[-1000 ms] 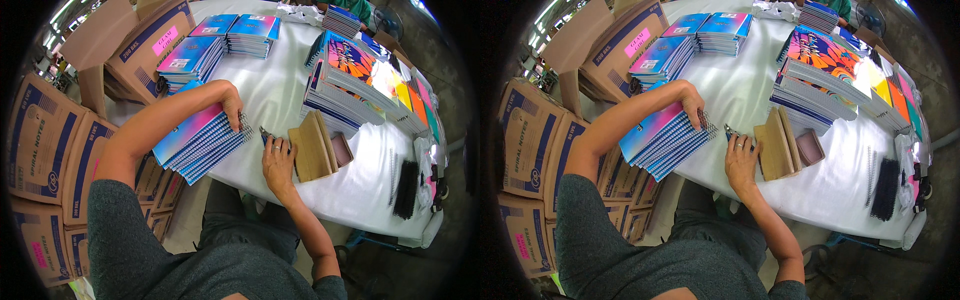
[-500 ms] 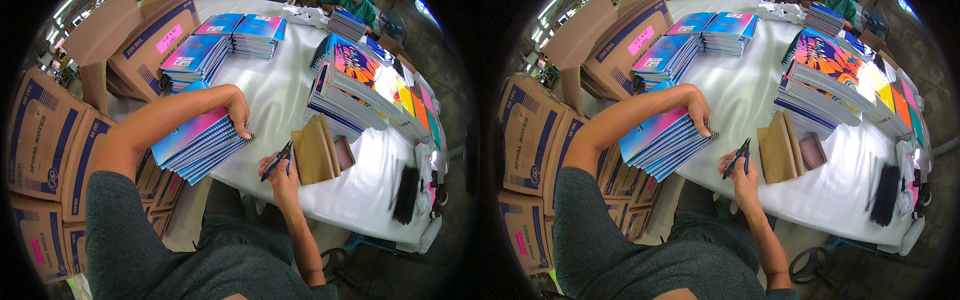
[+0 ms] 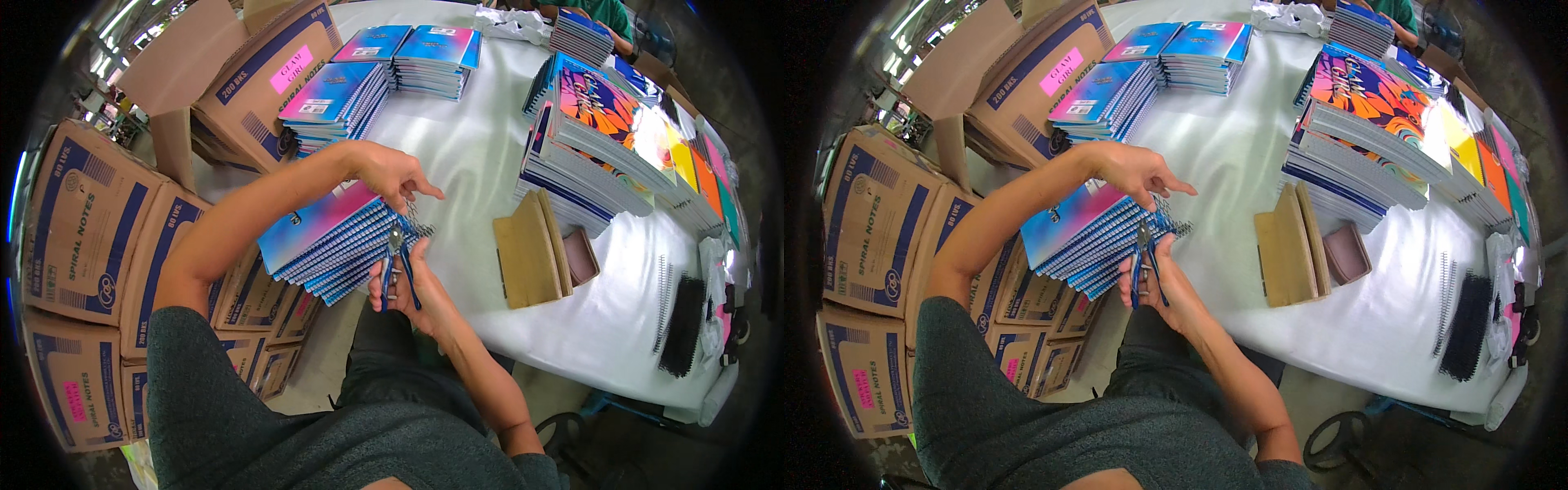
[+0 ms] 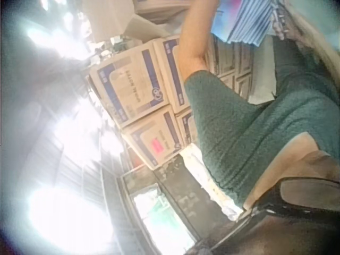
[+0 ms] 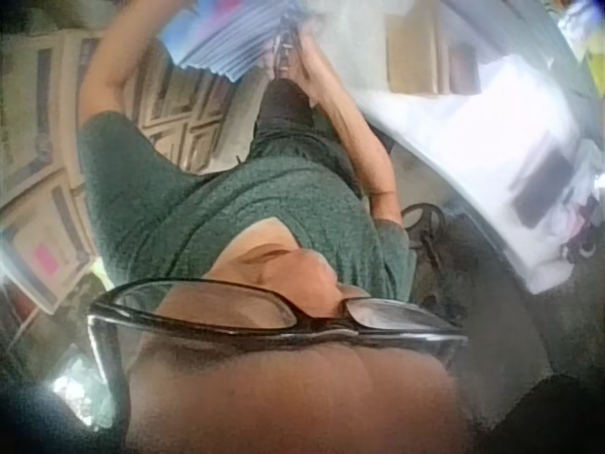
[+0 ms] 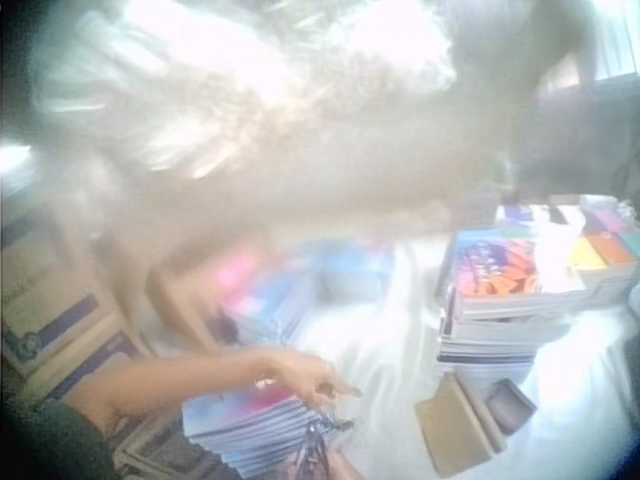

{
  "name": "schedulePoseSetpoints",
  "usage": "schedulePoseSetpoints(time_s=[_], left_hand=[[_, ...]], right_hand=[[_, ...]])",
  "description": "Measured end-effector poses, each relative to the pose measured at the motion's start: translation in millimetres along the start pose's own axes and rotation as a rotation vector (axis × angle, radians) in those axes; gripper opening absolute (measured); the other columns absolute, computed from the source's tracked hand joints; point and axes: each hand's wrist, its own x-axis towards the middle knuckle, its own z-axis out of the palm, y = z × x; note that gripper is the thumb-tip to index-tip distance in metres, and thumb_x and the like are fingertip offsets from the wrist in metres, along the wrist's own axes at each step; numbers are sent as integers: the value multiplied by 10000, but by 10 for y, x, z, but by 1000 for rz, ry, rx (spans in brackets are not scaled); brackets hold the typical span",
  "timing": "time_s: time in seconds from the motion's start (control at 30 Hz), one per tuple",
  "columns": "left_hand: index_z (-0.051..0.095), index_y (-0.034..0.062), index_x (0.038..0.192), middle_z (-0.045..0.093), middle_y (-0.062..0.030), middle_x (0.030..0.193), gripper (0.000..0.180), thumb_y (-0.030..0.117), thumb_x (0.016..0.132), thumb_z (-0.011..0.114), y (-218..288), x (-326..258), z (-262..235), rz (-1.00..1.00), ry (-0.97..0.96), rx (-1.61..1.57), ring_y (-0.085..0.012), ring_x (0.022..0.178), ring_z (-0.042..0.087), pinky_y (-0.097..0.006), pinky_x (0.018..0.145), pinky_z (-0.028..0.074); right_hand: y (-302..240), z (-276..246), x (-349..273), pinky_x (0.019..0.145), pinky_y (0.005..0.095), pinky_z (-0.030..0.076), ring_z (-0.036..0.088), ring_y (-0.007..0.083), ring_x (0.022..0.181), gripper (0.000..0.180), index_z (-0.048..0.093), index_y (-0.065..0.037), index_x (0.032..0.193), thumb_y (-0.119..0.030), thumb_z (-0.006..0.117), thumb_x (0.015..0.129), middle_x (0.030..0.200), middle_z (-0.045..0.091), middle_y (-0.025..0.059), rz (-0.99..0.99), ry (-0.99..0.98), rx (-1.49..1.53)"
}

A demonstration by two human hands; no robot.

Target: The person organizes stacks of spiral notebooks on a table and uses blue shears to trim or adjust the spiral bindings.

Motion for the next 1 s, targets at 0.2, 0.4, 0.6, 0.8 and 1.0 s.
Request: schedulePoseSetpoints(time_s=[0.2,0.4,0.6,0.8,1.0], left_hand=[[438,242,1435,523,-177,1366,806,-131,744,622,-50,-9,102,29,127,-122,-266,1154,606,-323,927,524],[454,225,1425,504,-158,1391,805,-147,729,610,-42,-27,143,23,181,-187,-248,1156,603,-316,920,530],[473,184,1411,483,-163,1414,770,-125,722,621,-19,-68,164,40,209,-176,-244,1120,628,-330,870,548],[466,194,1415,567,-187,1318,798,-92,697,661,19,-22,170,32,226,-2,-257,1060,661,-335,880,545],[443,201,1428,531,-196,1351,834,-142,700,662,-58,8,191,33,213,-78,-282,1139,612,-332,913,541]], right_hand=[[-30,-5,261,683,352,508,590,221,702,851,557,-37,939,-805,206,836,785,589,86,92,-11,84],[-20,6,287,684,355,508,580,226,694,844,542,-37,941,-807,213,834,780,582,90,80,-10,108],[-32,85,288,605,327,445,504,204,615,820,529,-50,905,-805,215,839,697,514,60,85,6,198],[90,-8,335,565,307,376,411,176,558,806,523,-67,888,-810,216,836,624,422,24,38,-114,242],[114,231,261,607,327,425,477,184,617,809,537,-74,900,-816,221,829,688,491,39,-16,147,151]])
